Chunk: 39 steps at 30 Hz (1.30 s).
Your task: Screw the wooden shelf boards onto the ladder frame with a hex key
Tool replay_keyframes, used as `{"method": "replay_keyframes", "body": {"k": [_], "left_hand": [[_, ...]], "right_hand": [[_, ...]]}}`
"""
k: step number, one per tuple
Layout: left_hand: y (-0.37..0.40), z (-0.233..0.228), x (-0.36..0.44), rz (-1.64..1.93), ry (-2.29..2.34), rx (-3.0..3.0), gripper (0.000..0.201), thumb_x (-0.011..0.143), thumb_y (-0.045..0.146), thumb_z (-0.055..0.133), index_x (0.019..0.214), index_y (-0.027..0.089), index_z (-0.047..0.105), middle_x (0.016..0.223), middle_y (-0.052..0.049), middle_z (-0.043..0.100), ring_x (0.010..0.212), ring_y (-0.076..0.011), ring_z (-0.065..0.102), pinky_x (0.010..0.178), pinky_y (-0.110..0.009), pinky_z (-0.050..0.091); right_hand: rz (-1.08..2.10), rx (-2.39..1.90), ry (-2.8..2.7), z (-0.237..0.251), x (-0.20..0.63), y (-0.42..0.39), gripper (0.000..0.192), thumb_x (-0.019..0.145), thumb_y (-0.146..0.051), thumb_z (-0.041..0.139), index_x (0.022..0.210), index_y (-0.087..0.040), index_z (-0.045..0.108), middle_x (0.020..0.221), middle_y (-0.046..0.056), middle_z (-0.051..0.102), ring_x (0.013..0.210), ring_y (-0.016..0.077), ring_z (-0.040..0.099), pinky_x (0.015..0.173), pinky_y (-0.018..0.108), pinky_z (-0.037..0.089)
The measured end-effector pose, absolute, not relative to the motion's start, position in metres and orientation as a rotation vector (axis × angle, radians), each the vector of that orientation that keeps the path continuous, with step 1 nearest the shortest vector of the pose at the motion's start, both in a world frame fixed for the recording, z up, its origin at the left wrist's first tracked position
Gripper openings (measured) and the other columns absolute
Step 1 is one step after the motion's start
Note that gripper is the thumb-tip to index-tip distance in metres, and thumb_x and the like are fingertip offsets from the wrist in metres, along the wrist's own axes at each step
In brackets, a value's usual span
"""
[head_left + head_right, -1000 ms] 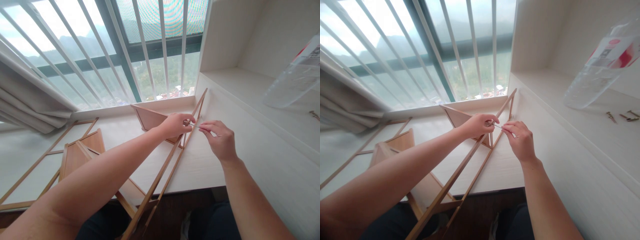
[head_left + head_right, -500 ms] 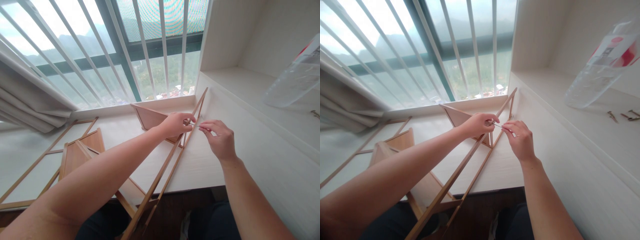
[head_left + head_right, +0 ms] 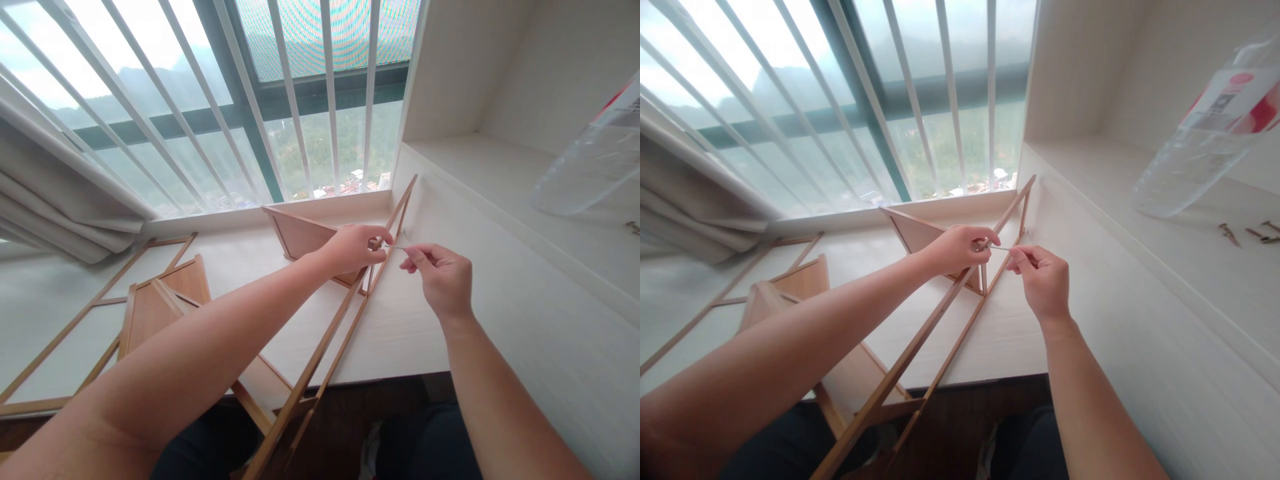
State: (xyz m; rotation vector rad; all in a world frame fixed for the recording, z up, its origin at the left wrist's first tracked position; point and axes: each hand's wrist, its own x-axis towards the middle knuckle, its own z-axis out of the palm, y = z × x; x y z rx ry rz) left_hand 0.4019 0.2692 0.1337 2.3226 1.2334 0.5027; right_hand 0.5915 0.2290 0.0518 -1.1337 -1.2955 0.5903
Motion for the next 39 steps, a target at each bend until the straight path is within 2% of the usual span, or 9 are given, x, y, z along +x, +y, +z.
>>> {"method": "replay_keyframes", "body": {"k": [2,5,12,18,25,39], "left_hand": [[0.270,0.133,0.402,0.507,1.234,2.327,0.028,0.079,0.029,0.058,0.103,0.025,0.071,0.059,0.007,0.048,0.061,-0.0126,0.044,0.068,-0.026,0.037],[0.270,0.133,0.402,0.509,1.231,2.322,0.028,0.079,0.028,0.058,0.103,0.025,0.071,0.060,0.006,0.050,0.062,-0.0127,0.046,0.068,-0.026,0.037],[0.267,0.137,0.402,0.493,1.241,2.305,0.028,0.079,0.028,0.058,0.104,0.025,0.072,0.063,0.005,0.053,0.064,-0.0130,0.048,0.067,-0.026,0.037],[0.268,0.135,0.402,0.507,1.218,2.326,0.027,0.079,0.027,0.058,0.102,0.025,0.072,0.064,0.006,0.055,0.063,-0.0124,0.048,0.069,-0.026,0.038],[0.268,0.135,0.402,0.508,1.211,2.328,0.026,0.079,0.028,0.057,0.101,0.026,0.071,0.066,0.006,0.056,0.064,-0.0123,0.049,0.070,-0.026,0.038],[0.268,0.136,0.402,0.500,1.218,2.317,0.025,0.080,0.029,0.058,0.101,0.026,0.071,0.068,0.004,0.057,0.068,-0.0138,0.051,0.068,-0.026,0.037]], "right_hand": [[0.764,-1.087,-1.132,0.053,0.588,0.230,0.020,0.085,-0.037,0.074,0.079,-0.018,0.075,0.058,0.002,0.068,0.051,0.0158,0.059,0.056,0.031,0.052],[0.840,-1.040,-1.048,0.054,0.588,0.232,0.020,0.082,-0.037,0.076,0.078,-0.017,0.074,0.058,0.002,0.068,0.050,0.0154,0.059,0.053,0.030,0.051],[0.628,-1.145,-1.255,0.052,0.597,0.231,0.021,0.080,-0.039,0.080,0.089,-0.020,0.078,0.077,0.003,0.074,0.065,0.0177,0.067,0.063,0.032,0.054],[0.500,-1.128,-1.453,0.049,0.599,0.230,0.016,0.086,-0.037,0.075,0.094,-0.024,0.079,0.089,0.002,0.077,0.077,0.0197,0.070,0.078,0.037,0.057],[0.427,-1.094,-1.529,0.051,0.599,0.230,0.012,0.088,-0.033,0.072,0.094,-0.024,0.078,0.092,0.002,0.077,0.085,0.0202,0.069,0.080,0.035,0.057],[0.458,-1.092,-1.508,0.052,0.596,0.228,0.015,0.088,-0.037,0.071,0.094,-0.025,0.078,0.096,0.004,0.077,0.085,0.0228,0.070,0.081,0.041,0.058]]}}
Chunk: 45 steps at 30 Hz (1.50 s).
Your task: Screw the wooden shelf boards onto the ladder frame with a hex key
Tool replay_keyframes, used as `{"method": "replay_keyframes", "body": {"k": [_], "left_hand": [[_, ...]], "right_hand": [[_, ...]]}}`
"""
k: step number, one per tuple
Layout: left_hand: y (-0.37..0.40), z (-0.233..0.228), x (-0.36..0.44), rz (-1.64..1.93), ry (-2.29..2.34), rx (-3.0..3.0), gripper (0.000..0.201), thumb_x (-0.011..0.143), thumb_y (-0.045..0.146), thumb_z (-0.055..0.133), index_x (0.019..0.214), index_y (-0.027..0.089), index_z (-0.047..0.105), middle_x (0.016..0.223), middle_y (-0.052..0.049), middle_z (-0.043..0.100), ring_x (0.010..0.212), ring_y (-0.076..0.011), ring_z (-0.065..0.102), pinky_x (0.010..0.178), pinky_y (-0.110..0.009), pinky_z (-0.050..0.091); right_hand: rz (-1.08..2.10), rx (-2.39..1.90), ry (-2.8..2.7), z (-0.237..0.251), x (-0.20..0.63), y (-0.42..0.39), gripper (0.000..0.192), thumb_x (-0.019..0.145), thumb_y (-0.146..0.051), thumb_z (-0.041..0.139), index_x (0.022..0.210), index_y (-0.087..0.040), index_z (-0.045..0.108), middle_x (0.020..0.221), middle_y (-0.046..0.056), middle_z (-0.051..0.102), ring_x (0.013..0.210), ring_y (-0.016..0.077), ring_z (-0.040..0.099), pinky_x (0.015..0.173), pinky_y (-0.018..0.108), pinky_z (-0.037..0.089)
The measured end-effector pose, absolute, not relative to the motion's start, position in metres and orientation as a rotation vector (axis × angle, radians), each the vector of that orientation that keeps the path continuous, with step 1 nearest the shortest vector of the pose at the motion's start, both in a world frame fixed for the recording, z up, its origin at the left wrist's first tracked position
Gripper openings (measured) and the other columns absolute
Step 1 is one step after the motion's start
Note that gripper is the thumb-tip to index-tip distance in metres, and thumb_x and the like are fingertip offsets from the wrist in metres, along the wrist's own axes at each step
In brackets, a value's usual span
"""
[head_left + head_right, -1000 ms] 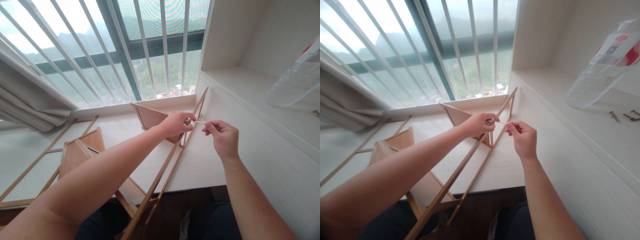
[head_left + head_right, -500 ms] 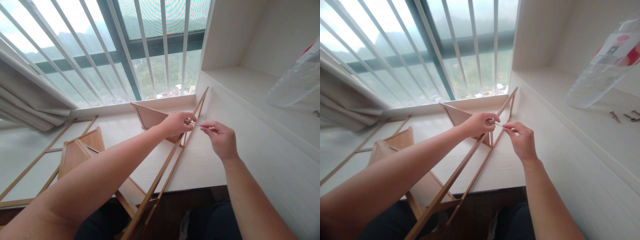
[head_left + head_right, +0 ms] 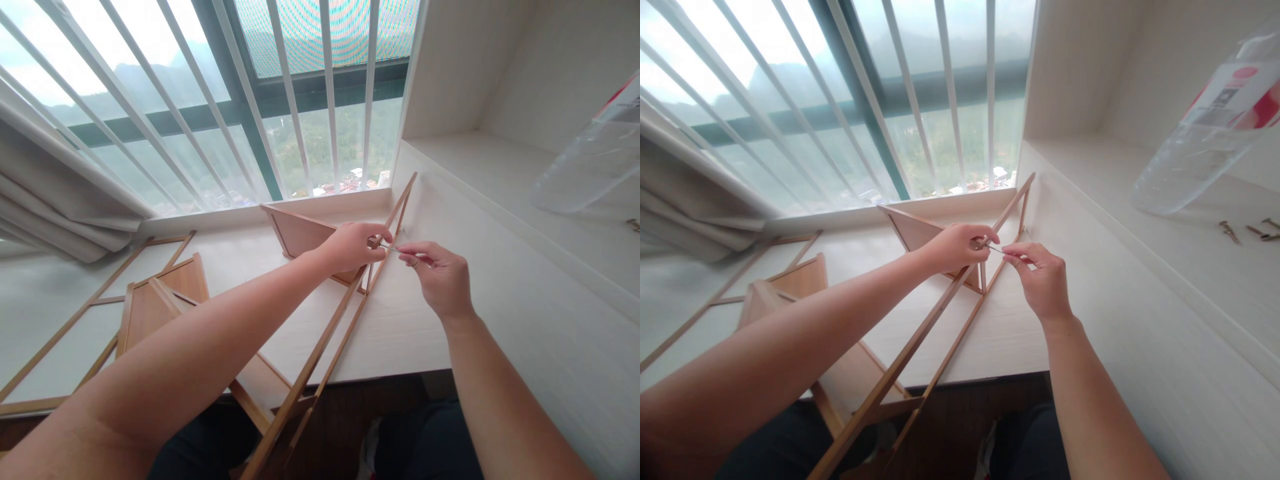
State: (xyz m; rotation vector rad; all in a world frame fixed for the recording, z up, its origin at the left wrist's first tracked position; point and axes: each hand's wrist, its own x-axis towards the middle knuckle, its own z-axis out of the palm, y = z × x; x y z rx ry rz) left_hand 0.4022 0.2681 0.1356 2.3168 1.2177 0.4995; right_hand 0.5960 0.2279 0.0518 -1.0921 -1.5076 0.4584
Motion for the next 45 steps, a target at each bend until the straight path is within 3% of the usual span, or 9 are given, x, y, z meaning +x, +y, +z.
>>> {"method": "replay_keyframes", "body": {"k": [9,17,24,29,38,41,45], "left_hand": [[0.267,0.136,0.403,0.506,1.228,2.311,0.026,0.080,0.028,0.058,0.101,0.025,0.072,0.063,0.005,0.053,0.066,-0.0134,0.049,0.068,-0.026,0.037],[0.268,0.135,0.403,0.510,1.224,2.333,0.024,0.080,0.029,0.058,0.100,0.025,0.071,0.067,0.004,0.055,0.068,-0.0131,0.050,0.069,-0.026,0.037],[0.267,0.137,0.404,0.495,1.234,2.319,0.026,0.079,0.028,0.058,0.101,0.025,0.072,0.065,0.004,0.053,0.068,-0.0137,0.050,0.069,-0.026,0.037],[0.267,0.137,0.404,0.499,1.245,2.314,0.025,0.079,0.027,0.058,0.100,0.025,0.072,0.065,0.004,0.053,0.068,-0.0137,0.050,0.068,-0.026,0.037],[0.267,0.137,0.404,0.501,1.245,2.323,0.026,0.079,0.026,0.057,0.100,0.024,0.072,0.063,0.005,0.052,0.065,-0.0130,0.048,0.067,-0.026,0.037],[0.267,0.138,0.404,0.502,1.239,2.337,0.025,0.079,0.027,0.058,0.099,0.024,0.072,0.064,0.004,0.053,0.066,-0.0131,0.049,0.067,-0.026,0.037],[0.267,0.137,0.404,0.513,1.241,2.341,0.025,0.078,0.026,0.058,0.099,0.024,0.072,0.065,0.004,0.053,0.066,-0.0131,0.049,0.067,-0.026,0.036]], "right_hand": [[0.483,-1.125,-1.450,0.046,0.596,0.231,0.025,0.088,-0.042,0.071,0.103,-0.023,0.079,0.096,0.005,0.078,0.078,0.0217,0.071,0.081,0.041,0.058],[0.423,-1.120,-1.497,0.044,0.596,0.234,0.024,0.089,-0.045,0.069,0.092,-0.023,0.078,0.089,0.004,0.076,0.079,0.0217,0.069,0.080,0.038,0.054],[0.419,-1.178,-1.547,0.045,0.591,0.231,0.034,0.097,-0.047,0.056,0.079,-0.022,0.070,0.072,0.002,0.069,0.071,0.0194,0.064,0.072,0.032,0.048],[0.638,-1.243,-1.400,0.049,0.585,0.228,0.040,0.093,-0.053,0.059,0.074,-0.020,0.069,0.058,0.001,0.065,0.055,0.0166,0.058,0.056,0.029,0.043],[1.232,-1.085,-1.013,0.056,0.577,0.229,0.040,0.080,-0.053,0.074,0.066,-0.018,0.062,0.042,-0.001,0.054,0.038,0.0131,0.049,0.044,0.027,0.043],[1.451,-0.983,-0.926,0.058,0.578,0.228,0.038,0.076,-0.052,0.077,0.067,-0.019,0.060,0.041,-0.004,0.051,0.037,0.0131,0.048,0.042,0.027,0.044],[1.483,-0.950,-0.952,0.059,0.581,0.228,0.040,0.079,-0.054,0.075,0.071,-0.019,0.058,0.051,-0.001,0.060,0.042,0.0131,0.053,0.043,0.026,0.046]]}}
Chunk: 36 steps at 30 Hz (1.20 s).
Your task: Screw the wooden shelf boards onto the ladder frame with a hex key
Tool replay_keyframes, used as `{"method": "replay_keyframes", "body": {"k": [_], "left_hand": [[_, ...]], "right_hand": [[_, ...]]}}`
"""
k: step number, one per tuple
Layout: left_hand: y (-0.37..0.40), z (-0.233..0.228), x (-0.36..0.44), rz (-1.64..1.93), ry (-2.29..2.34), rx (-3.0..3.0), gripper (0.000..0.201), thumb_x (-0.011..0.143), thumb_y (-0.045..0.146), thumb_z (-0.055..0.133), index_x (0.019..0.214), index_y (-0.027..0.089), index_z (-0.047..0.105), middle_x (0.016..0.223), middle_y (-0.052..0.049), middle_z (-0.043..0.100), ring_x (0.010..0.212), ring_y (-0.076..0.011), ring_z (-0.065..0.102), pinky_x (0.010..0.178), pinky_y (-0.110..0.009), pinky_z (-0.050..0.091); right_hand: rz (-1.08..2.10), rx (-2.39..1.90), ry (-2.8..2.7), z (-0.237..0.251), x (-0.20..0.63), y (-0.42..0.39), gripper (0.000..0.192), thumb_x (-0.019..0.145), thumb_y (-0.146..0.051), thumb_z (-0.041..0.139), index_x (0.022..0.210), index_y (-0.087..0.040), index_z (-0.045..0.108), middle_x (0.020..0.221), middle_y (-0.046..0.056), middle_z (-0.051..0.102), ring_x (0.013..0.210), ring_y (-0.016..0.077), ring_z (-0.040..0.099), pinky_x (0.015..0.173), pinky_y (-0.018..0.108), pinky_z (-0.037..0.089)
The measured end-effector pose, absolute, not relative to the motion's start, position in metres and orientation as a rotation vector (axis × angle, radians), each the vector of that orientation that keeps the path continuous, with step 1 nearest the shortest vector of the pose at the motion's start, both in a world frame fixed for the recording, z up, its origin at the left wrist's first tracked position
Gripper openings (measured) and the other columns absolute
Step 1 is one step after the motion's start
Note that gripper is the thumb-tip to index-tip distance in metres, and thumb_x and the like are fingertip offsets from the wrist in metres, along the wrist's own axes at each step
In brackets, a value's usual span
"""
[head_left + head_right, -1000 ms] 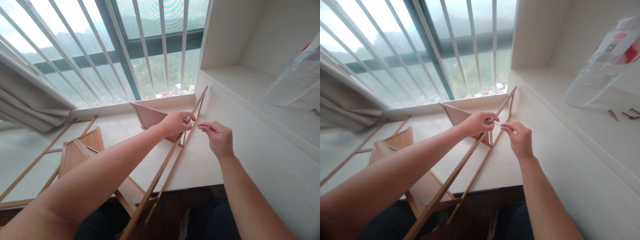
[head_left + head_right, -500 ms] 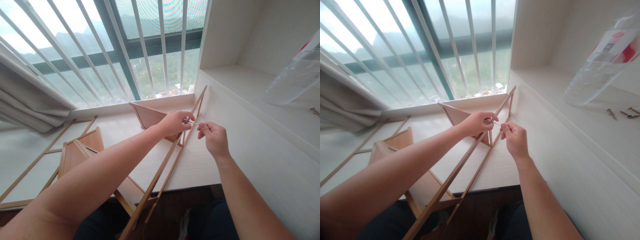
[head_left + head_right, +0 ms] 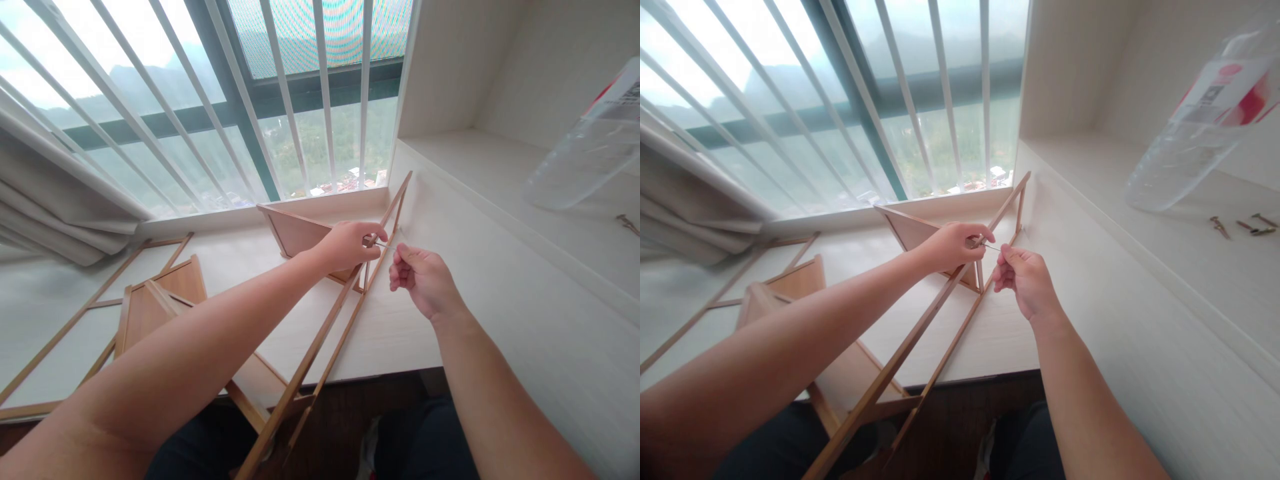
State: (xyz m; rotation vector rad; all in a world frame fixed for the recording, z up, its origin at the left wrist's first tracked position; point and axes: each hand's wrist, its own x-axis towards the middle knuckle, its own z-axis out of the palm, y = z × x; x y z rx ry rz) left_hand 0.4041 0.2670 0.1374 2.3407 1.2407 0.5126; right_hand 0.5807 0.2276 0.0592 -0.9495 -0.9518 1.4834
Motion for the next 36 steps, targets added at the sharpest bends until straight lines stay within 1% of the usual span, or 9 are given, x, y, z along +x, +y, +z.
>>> {"method": "replay_keyframes", "body": {"k": [3,9,13,15,20,24,27,31,36], "left_hand": [[0.268,0.137,0.404,0.506,1.247,2.326,0.026,0.079,0.028,0.057,0.100,0.025,0.072,0.065,0.005,0.053,0.066,-0.0130,0.048,0.067,-0.026,0.036],[0.269,0.135,0.403,0.508,1.239,2.348,0.025,0.079,0.028,0.057,0.099,0.026,0.072,0.060,0.006,0.048,0.063,-0.0127,0.045,0.067,-0.026,0.036],[0.269,0.136,0.403,0.506,1.232,2.345,0.025,0.079,0.027,0.057,0.099,0.025,0.072,0.060,0.006,0.049,0.063,-0.0125,0.046,0.068,-0.026,0.036],[0.268,0.135,0.403,0.505,1.235,2.339,0.026,0.079,0.026,0.057,0.100,0.025,0.072,0.062,0.006,0.051,0.063,-0.0123,0.046,0.068,-0.026,0.037],[0.268,0.136,0.403,0.501,1.243,2.330,0.030,0.078,0.027,0.058,0.104,0.024,0.073,0.065,0.005,0.054,0.065,-0.0129,0.048,0.068,-0.026,0.037],[0.267,0.138,0.403,0.497,1.245,2.319,0.028,0.079,0.027,0.058,0.102,0.024,0.073,0.064,0.005,0.054,0.065,-0.0128,0.048,0.068,-0.026,0.037],[0.266,0.138,0.404,0.499,1.245,2.324,0.025,0.079,0.027,0.057,0.099,0.025,0.072,0.063,0.005,0.053,0.064,-0.0126,0.047,0.069,-0.026,0.037],[0.267,0.138,0.403,0.491,1.241,2.327,0.025,0.079,0.027,0.058,0.100,0.025,0.072,0.061,0.006,0.052,0.062,-0.0123,0.046,0.069,-0.027,0.037],[0.268,0.137,0.403,0.494,1.231,2.347,0.026,0.079,0.027,0.058,0.101,0.025,0.072,0.063,0.005,0.055,0.064,-0.0129,0.048,0.070,-0.026,0.038]], "right_hand": [[1.442,-0.962,-0.987,0.059,0.581,0.227,0.040,0.082,-0.055,0.072,0.072,-0.019,0.059,0.057,0.002,0.064,0.045,0.0140,0.057,0.044,0.026,0.048],[1.346,-0.989,-1.039,0.064,0.582,0.226,0.040,0.083,-0.053,0.073,0.069,-0.018,0.060,0.059,0.003,0.066,0.047,0.0141,0.059,0.047,0.027,0.051],[1.399,-0.921,-1.037,0.069,0.587,0.225,0.043,0.086,-0.049,0.070,0.061,-0.020,0.052,0.050,0.001,0.058,0.043,0.0150,0.056,0.044,0.028,0.049],[1.370,-0.906,-1.044,0.070,0.590,0.225,0.043,0.086,-0.048,0.070,0.059,-0.020,0.052,0.049,0.000,0.055,0.044,0.0151,0.055,0.044,0.028,0.049],[1.088,-1.039,-1.240,0.062,0.596,0.228,0.037,0.086,-0.053,0.070,0.075,-0.017,0.067,0.069,0.004,0.066,0.060,0.0163,0.062,0.050,0.028,0.054],[0.936,-1.156,-1.449,0.053,0.598,0.231,0.034,0.088,-0.051,0.068,0.083,-0.018,0.071,0.079,0.006,0.070,0.070,0.0179,0.063,0.055,0.028,0.055],[0.824,-1.203,-1.567,0.049,0.600,0.232,0.031,0.091,-0.049,0.064,0.085,-0.019,0.072,0.080,0.005,0.070,0.073,0.0182,0.062,0.060,0.029,0.054],[0.679,-1.220,-1.653,0.048,0.602,0.234,0.029,0.093,-0.046,0.061,0.086,-0.020,0.072,0.077,0.003,0.068,0.070,0.0188,0.062,0.063,0.032,0.053],[0.450,-1.179,-1.761,0.049,0.603,0.234,0.026,0.096,-0.041,0.060,0.087,-0.020,0.071,0.077,0.003,0.069,0.068,0.0188,0.062,0.067,0.034,0.050]]}}
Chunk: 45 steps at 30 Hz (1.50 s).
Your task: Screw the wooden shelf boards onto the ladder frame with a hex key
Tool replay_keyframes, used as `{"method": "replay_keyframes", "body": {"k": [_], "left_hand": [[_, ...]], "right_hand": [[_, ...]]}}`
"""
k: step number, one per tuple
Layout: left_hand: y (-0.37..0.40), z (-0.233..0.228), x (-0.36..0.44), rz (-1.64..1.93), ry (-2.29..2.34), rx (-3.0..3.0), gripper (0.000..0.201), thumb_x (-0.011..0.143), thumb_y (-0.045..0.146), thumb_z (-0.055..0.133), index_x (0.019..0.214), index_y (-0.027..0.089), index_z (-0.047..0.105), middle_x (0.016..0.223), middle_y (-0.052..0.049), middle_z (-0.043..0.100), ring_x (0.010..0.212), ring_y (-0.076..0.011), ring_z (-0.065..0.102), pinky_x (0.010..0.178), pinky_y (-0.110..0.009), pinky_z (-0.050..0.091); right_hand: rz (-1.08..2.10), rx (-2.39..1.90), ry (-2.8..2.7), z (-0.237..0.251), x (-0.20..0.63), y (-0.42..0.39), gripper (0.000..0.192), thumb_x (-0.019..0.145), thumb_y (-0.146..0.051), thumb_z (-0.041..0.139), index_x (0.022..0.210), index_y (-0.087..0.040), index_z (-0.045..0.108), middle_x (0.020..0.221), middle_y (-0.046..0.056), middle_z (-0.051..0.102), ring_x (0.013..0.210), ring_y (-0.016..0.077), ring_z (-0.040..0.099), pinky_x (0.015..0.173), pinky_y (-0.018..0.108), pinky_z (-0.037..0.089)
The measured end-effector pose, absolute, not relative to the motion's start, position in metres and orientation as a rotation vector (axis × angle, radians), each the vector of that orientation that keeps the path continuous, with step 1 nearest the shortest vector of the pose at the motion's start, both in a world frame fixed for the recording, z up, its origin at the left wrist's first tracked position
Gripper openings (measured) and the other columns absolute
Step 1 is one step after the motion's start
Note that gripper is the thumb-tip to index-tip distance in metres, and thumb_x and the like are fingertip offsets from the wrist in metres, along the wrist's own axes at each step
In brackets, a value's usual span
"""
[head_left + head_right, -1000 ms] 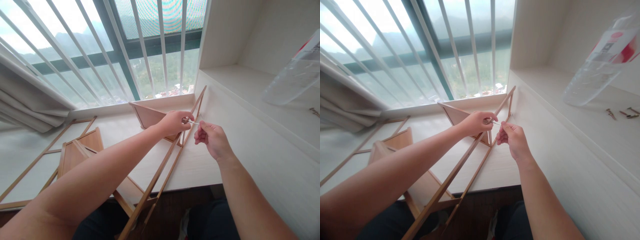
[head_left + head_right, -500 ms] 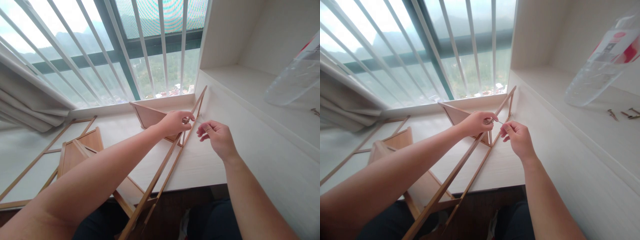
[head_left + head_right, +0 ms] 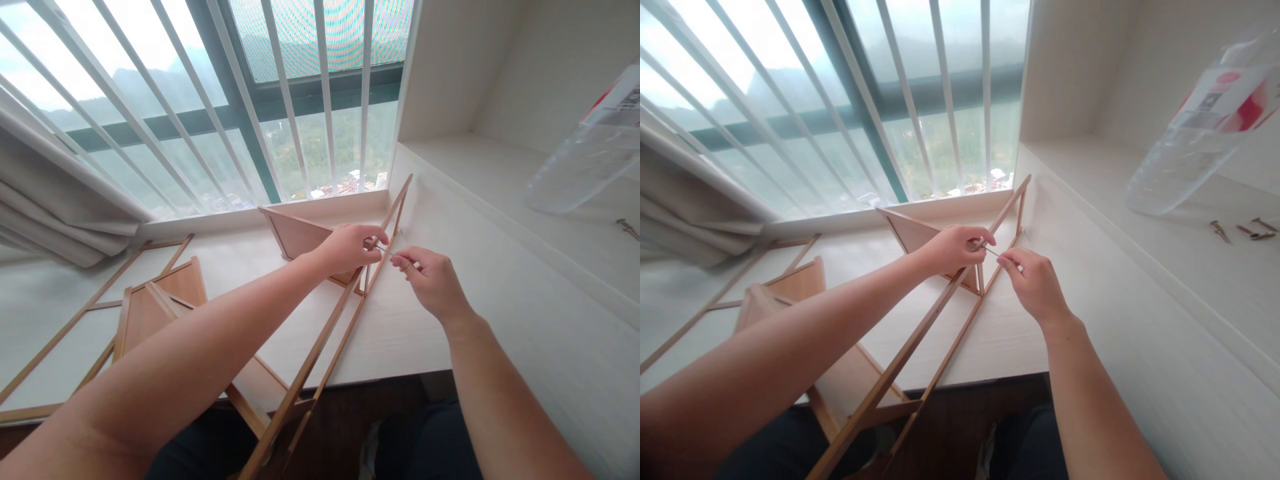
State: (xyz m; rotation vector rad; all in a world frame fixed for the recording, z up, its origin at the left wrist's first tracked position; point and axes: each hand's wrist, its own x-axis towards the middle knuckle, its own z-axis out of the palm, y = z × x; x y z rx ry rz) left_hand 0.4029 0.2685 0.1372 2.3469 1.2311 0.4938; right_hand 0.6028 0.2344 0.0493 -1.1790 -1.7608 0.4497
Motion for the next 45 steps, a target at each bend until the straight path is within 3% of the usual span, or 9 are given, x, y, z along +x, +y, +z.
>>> {"method": "replay_keyframes", "body": {"k": [8,15,24,36,45], "left_hand": [[0.267,0.137,0.403,0.503,1.240,2.330,0.025,0.079,0.027,0.058,0.099,0.026,0.072,0.061,0.006,0.053,0.063,-0.0131,0.048,0.070,-0.026,0.038],[0.268,0.137,0.403,0.500,1.243,2.340,0.026,0.079,0.027,0.058,0.100,0.025,0.072,0.061,0.006,0.053,0.063,-0.0133,0.048,0.069,-0.026,0.038],[0.269,0.134,0.403,0.521,1.227,2.327,0.025,0.079,0.027,0.058,0.099,0.025,0.072,0.066,0.005,0.056,0.066,-0.0129,0.050,0.069,-0.026,0.037],[0.268,0.135,0.404,0.520,1.233,2.330,0.025,0.079,0.027,0.057,0.099,0.024,0.072,0.068,0.004,0.058,0.068,-0.0133,0.051,0.070,-0.026,0.038],[0.268,0.136,0.404,0.509,1.225,2.348,0.025,0.079,0.026,0.058,0.100,0.024,0.071,0.064,0.005,0.055,0.065,-0.0129,0.049,0.068,-0.026,0.037]], "right_hand": [[0.165,-1.093,-1.836,0.056,0.601,0.231,0.019,0.099,-0.033,0.057,0.089,-0.021,0.068,0.087,0.005,0.071,0.081,0.0206,0.064,0.071,0.033,0.048],[0.168,-1.056,-1.865,0.056,0.601,0.232,0.019,0.098,-0.031,0.059,0.083,-0.021,0.066,0.079,0.002,0.067,0.075,0.0191,0.063,0.072,0.032,0.048],[0.072,-0.969,-1.812,0.061,0.598,0.234,0.018,0.099,-0.026,0.056,0.089,-0.022,0.070,0.090,0.006,0.069,0.084,0.0210,0.065,0.079,0.035,0.051],[0.022,-0.955,-1.797,0.058,0.599,0.239,0.016,0.097,-0.027,0.059,0.094,-0.024,0.075,0.092,0.006,0.068,0.082,0.0206,0.064,0.075,0.035,0.053],[0.015,-0.964,-1.783,0.053,0.596,0.241,0.018,0.098,-0.031,0.057,0.094,-0.024,0.074,0.092,0.007,0.067,0.088,0.0228,0.063,0.082,0.039,0.052]]}}
